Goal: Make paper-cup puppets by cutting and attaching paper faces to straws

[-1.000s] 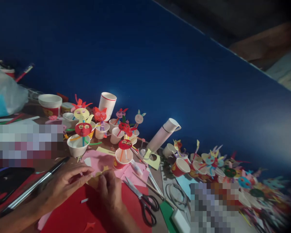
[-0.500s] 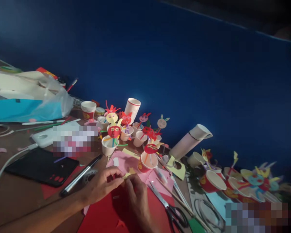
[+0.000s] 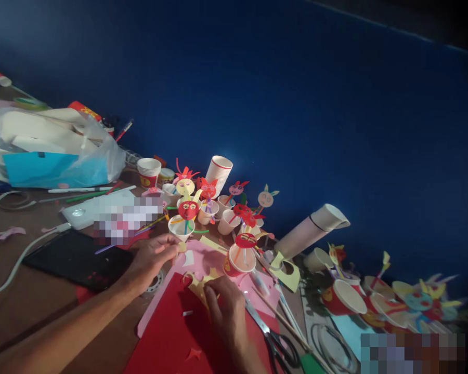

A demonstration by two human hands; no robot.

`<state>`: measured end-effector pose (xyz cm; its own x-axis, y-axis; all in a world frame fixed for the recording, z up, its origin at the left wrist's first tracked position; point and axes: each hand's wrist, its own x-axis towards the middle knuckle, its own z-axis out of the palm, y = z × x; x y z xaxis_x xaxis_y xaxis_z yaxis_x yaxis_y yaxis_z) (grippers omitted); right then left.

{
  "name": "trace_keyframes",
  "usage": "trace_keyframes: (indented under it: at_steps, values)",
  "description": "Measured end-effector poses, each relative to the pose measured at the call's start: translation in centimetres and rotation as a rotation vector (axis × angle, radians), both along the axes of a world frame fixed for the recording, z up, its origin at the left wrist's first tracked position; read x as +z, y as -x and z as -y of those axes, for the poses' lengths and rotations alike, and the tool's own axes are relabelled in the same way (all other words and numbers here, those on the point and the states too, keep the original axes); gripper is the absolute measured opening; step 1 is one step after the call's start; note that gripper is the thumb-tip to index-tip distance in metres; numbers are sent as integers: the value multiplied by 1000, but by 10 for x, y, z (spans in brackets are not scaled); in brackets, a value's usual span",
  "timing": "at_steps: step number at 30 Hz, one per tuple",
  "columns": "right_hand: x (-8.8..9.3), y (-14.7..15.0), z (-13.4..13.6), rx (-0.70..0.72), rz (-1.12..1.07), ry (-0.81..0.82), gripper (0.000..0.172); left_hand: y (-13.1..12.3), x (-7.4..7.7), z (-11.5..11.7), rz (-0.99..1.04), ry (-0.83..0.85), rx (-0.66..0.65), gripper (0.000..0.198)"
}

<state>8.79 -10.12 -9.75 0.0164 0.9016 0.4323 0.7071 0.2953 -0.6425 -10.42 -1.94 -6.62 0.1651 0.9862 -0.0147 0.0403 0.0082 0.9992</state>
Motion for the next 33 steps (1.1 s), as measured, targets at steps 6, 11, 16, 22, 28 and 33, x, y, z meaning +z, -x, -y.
trace_keyframes:
  at_steps: [6,11,16,22,28,33]
  values:
    - [-7,-4,-3,50,446,22,3,1,1,5,175,140,-91,19]
    - [-1,-12,0,70,688,-7,11,-5,3,9,274,241,-158,20]
    - [14,-15,14,139,789,102,7,-9,5,11,266,270,-179,23]
    - [36,-24,16,226,547,301,5,-14,12,12,159,241,-213,27]
    - [38,-26,4,111,448,296,15,-16,19,12,220,276,-221,20]
    - [11,-18,-4,-1,524,109,17,-17,19,9,372,404,-295,18]
